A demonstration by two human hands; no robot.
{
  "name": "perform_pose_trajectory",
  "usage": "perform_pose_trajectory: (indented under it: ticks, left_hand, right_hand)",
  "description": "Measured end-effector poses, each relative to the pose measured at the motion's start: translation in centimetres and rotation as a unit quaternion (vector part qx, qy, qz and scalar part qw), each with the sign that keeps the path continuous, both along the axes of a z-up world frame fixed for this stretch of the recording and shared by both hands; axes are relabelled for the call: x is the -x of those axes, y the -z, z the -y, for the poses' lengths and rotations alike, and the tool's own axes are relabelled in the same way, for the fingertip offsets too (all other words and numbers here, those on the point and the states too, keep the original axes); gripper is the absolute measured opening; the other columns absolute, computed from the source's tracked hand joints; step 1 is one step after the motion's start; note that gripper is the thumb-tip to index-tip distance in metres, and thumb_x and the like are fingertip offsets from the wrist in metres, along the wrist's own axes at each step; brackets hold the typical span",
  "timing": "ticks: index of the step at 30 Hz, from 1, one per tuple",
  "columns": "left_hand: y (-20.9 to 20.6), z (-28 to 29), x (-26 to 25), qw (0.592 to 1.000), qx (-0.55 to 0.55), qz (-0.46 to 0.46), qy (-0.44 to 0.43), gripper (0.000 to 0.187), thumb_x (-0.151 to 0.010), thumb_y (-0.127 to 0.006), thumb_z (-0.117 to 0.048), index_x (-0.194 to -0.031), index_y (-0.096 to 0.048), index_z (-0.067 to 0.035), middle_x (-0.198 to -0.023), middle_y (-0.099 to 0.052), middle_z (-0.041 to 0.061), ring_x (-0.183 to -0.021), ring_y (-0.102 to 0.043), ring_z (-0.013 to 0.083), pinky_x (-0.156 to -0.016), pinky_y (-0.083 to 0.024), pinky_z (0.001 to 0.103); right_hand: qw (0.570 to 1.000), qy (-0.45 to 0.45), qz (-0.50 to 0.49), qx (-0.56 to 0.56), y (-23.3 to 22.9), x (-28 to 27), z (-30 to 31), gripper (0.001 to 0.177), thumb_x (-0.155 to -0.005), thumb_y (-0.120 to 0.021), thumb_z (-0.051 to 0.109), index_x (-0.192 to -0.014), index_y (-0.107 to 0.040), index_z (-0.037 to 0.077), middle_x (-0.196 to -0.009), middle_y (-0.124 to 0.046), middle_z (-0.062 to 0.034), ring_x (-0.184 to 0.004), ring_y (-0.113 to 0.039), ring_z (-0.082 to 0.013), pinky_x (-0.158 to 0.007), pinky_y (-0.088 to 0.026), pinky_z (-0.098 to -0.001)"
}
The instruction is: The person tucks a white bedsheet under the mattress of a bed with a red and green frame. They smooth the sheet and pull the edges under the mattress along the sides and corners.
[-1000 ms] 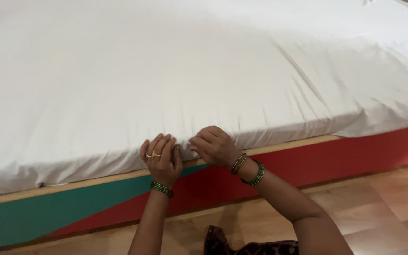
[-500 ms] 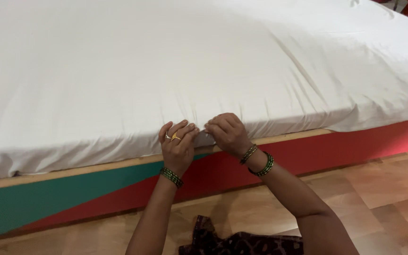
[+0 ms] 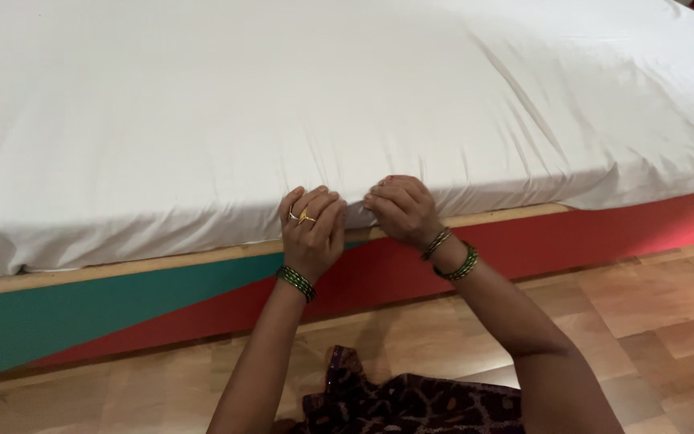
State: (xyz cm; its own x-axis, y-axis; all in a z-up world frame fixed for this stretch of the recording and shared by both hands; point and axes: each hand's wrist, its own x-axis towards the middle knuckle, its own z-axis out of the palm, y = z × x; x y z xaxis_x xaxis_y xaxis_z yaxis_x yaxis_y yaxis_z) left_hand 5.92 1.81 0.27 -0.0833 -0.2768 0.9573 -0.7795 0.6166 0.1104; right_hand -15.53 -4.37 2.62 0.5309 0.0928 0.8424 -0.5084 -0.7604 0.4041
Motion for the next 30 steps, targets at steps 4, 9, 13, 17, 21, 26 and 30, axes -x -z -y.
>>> perform_pose_trajectory:
  ticks: [4, 9, 13, 17, 21, 26, 30]
  left_hand:
    - [-0.9, -0.5, 2.0, 0.996, -0.086, -0.013, 0.019, 0.02, -0.09, -0.074, -0.017, -0.11, -0.071, -0.014, -0.107, -0.066, 0.003, -0.115, -0.056, 0.0202, -0.117, -0.034, 0.05]
    - [-3.4, -0.6, 5.7, 0.992, -0.091, 0.079, 0.045, 0.037, -0.091, -0.068, -0.018, -0.126, -0.07, -0.008, -0.126, -0.067, 0.007, -0.128, -0.055, 0.023, -0.119, -0.032, 0.05]
    - [-3.0, 0.8, 6.8, 0.995, -0.059, 0.08, 0.006, 0.028, -0.099, -0.064, -0.01, -0.124, -0.074, -0.013, -0.131, -0.069, 0.0, -0.131, -0.059, 0.0172, -0.119, -0.037, 0.042]
    - [-1.6, 1.6, 7.1, 0.999, -0.022, 0.04, 0.023, 0.02, -0.096, -0.067, -0.009, -0.113, -0.077, -0.014, -0.12, -0.072, -0.002, -0.123, -0.062, 0.0167, -0.112, -0.041, 0.041]
    - [-0.9, 2.2, 7.0, 0.999, 0.019, 0.026, 0.037, 0.015, -0.094, -0.071, -0.008, -0.104, -0.077, -0.016, -0.113, -0.073, -0.004, -0.117, -0.064, 0.0144, -0.107, -0.043, 0.039]
    - [-0.5, 2.4, 7.1, 0.999, 0.027, 0.016, 0.042, 0.009, -0.094, -0.073, -0.009, -0.099, -0.076, -0.017, -0.108, -0.072, -0.005, -0.114, -0.065, 0.0143, -0.106, -0.044, 0.039]
    - [-0.7, 1.8, 7.4, 0.999, 0.013, 0.015, 0.034, 0.01, -0.095, -0.072, -0.011, -0.103, -0.074, -0.015, -0.113, -0.071, -0.002, -0.119, -0.062, 0.0163, -0.109, -0.042, 0.041]
  right_hand:
    - [0.997, 0.064, 0.016, -0.03, -1.7, 3.2, -0.7, 0.032, -0.098, -0.071, 0.031, -0.118, -0.066, 0.006, -0.115, -0.064, -0.0097, -0.107, -0.062, -0.0283, -0.097, -0.05, -0.0436]
    - [0.989, 0.123, 0.001, -0.077, -2.8, 4.6, -2.4, 0.038, -0.098, -0.066, 0.029, -0.124, -0.067, 0.002, -0.123, -0.065, -0.0129, -0.115, -0.063, -0.0305, -0.102, -0.05, -0.0462]
    - [0.992, 0.101, 0.007, -0.072, -1.8, 5.4, -1.1, 0.026, -0.098, -0.071, 0.02, -0.119, -0.072, 0.005, -0.12, -0.066, -0.0083, -0.111, -0.064, -0.0267, -0.101, -0.053, -0.0422]
    - [0.998, 0.059, 0.024, -0.03, -0.3, 6.1, 0.3, 0.012, -0.095, -0.079, 0.011, -0.103, -0.069, 0.01, -0.111, -0.067, -0.0022, -0.103, -0.065, -0.022, -0.095, -0.054, -0.0384]
    - [0.998, 0.042, 0.022, 0.035, 0.5, 6.4, 1.4, 0.016, -0.095, -0.08, 0.009, -0.098, -0.064, 0.011, -0.109, -0.065, -0.0023, -0.099, -0.065, -0.0209, -0.092, -0.054, -0.0384]
    - [0.998, 0.037, 0.033, 0.03, 0.6, 6.5, 1.4, 0.017, -0.094, -0.08, 0.016, -0.101, -0.065, 0.014, -0.11, -0.066, -0.0008, -0.1, -0.065, -0.0193, -0.091, -0.055, -0.0377]
    - [0.999, 0.037, 0.01, -0.013, -0.1, 7.8, 0.7, 0.026, -0.098, -0.077, 0.027, -0.114, -0.067, 0.009, -0.116, -0.067, -0.0067, -0.108, -0.065, -0.0243, -0.096, -0.053, -0.0412]
